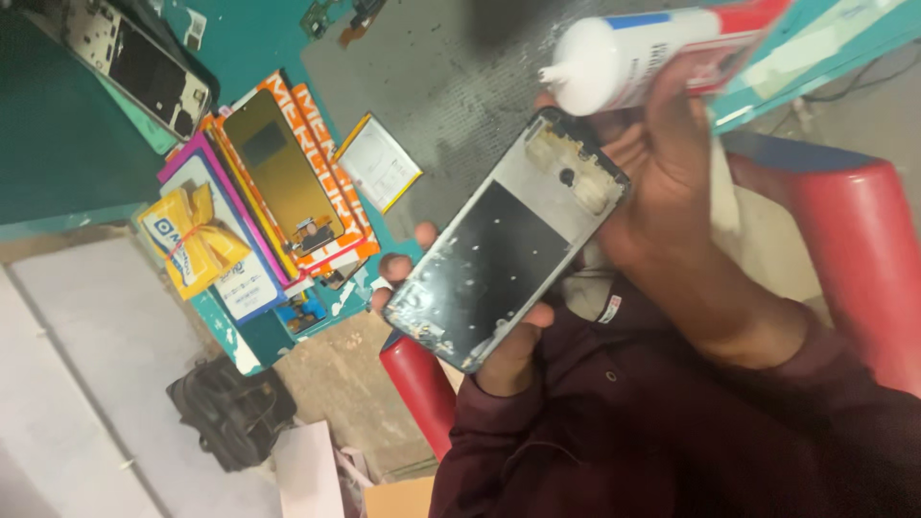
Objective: The person uses tweezers to remove small components from a disassembled smartphone frame. Then the person applies adhesive from a tube along the inner edges of the frame. The work is performed at a cluttered repair bench with spare parts and tools visible.
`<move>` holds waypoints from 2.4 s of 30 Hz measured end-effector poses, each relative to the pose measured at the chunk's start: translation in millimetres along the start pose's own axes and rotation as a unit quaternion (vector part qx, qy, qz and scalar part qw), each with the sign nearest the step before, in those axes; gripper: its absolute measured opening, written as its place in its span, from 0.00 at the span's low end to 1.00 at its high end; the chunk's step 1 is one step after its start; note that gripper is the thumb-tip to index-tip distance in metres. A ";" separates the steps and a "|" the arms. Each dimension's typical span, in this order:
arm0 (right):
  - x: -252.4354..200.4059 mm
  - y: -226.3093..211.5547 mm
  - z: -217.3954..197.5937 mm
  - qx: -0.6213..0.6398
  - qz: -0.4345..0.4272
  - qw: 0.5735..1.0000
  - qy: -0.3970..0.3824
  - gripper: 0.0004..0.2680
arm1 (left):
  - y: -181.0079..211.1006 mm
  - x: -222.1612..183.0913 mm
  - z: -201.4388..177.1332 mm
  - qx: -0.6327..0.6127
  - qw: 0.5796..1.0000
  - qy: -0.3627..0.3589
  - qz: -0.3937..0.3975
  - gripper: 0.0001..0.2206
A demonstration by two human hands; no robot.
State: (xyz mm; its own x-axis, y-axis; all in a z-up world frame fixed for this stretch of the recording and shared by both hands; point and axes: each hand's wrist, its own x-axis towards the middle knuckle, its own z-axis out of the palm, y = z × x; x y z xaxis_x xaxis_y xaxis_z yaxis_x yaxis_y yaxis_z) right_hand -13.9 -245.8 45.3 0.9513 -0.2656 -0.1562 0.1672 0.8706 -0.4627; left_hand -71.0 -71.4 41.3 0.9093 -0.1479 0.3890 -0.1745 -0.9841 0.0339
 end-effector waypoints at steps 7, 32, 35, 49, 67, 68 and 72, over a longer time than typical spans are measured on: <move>6.7 2.4 -3.7 0.028 0.004 0.999 -0.035 0.16 | 28.0 -4.5 13.0 -0.171 0.985 0.028 -0.024 0.47; 0.1 3.6 25.6 0.069 0.119 0.989 -0.064 0.11 | 17.0 -11.5 36.1 -0.844 0.535 -0.047 0.003 0.48; 0.4 9.1 28.1 0.065 0.161 0.983 -0.057 0.13 | 12.4 -0.2 33.0 -0.800 0.597 -0.018 0.055 0.56; 21.9 34.8 13.7 -0.008 0.070 0.996 -0.060 0.15 | -19.8 21.5 29.3 -0.755 0.650 -0.076 0.050 0.70; 49.8 -3.5 5.7 -0.631 -0.218 0.717 -0.200 0.07 | -62.1 66.1 48.2 -0.523 0.836 -0.141 0.085 0.62; 49.4 -4.3 5.3 -0.628 -0.203 0.726 -0.190 0.08 | -62.9 62.3 49.1 -0.504 0.848 -0.143 0.076 0.56; 48.2 -2.5 1.0 -0.607 -0.148 0.762 -0.168 0.08 | -64.1 51.0 52.1 -0.402 0.898 -0.177 0.039 0.31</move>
State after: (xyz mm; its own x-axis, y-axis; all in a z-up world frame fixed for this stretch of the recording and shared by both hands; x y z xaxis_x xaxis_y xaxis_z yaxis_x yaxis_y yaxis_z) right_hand 31.8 -260.3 39.9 0.9650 -0.0782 0.2505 0.2189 -0.2862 -0.9328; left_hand 6.2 -21.0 11.0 0.9207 -0.3750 0.1079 -0.3300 -0.6007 0.7282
